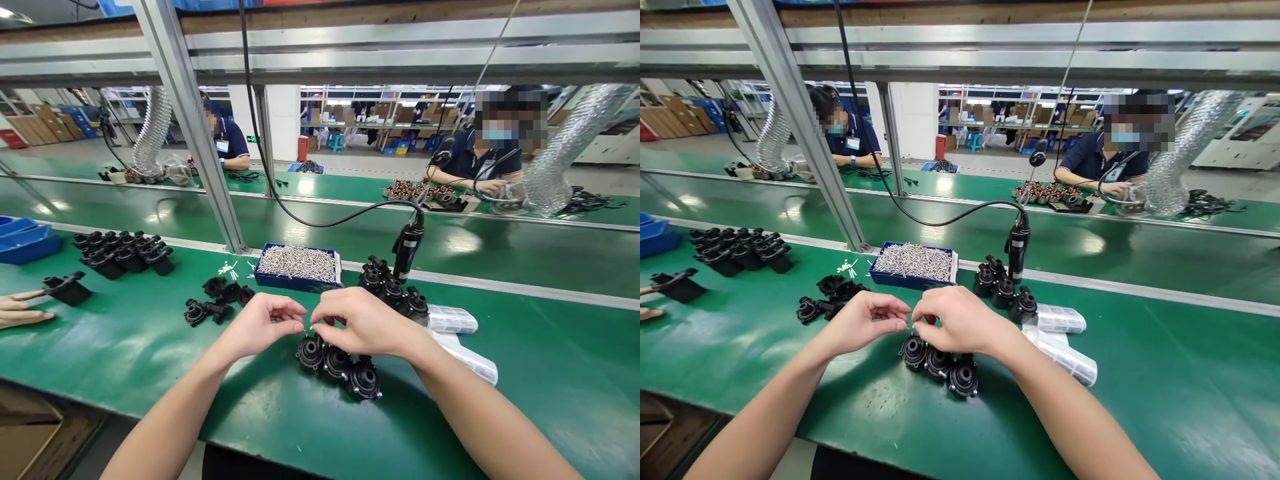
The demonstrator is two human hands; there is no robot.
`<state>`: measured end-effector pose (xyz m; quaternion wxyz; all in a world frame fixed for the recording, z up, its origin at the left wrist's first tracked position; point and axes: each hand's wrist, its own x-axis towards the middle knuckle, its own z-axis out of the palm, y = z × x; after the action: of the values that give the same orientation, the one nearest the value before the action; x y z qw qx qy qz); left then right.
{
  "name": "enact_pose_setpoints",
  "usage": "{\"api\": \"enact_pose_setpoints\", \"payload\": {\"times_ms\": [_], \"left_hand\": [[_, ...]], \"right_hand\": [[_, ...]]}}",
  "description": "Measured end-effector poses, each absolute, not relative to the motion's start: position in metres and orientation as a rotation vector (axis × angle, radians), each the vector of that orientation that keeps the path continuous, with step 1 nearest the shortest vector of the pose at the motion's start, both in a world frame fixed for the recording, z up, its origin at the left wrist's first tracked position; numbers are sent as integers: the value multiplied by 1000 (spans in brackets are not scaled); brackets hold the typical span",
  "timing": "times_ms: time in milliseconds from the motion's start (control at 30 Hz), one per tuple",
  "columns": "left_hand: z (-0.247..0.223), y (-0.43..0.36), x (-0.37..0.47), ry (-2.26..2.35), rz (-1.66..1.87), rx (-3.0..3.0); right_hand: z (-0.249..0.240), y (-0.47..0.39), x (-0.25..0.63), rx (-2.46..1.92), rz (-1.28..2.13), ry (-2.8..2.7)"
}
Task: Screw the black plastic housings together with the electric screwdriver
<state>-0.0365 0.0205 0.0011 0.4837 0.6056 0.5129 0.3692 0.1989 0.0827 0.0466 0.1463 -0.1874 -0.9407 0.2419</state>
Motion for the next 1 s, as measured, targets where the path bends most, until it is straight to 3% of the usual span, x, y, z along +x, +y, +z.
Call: {"api": "enact_pose_setpoints", "payload": {"times_ms": [233,633,1000], "left_hand": [[9,19,-51,1190,680,1461],[5,23,-47,1110,602,1423],[3,21,-39,1169,653,1462]], "right_hand": [[58,64,194,-571,592,-3127],[58,54,185,-605,387,-3261],[80,64,216,-693,839,-3090]]}}
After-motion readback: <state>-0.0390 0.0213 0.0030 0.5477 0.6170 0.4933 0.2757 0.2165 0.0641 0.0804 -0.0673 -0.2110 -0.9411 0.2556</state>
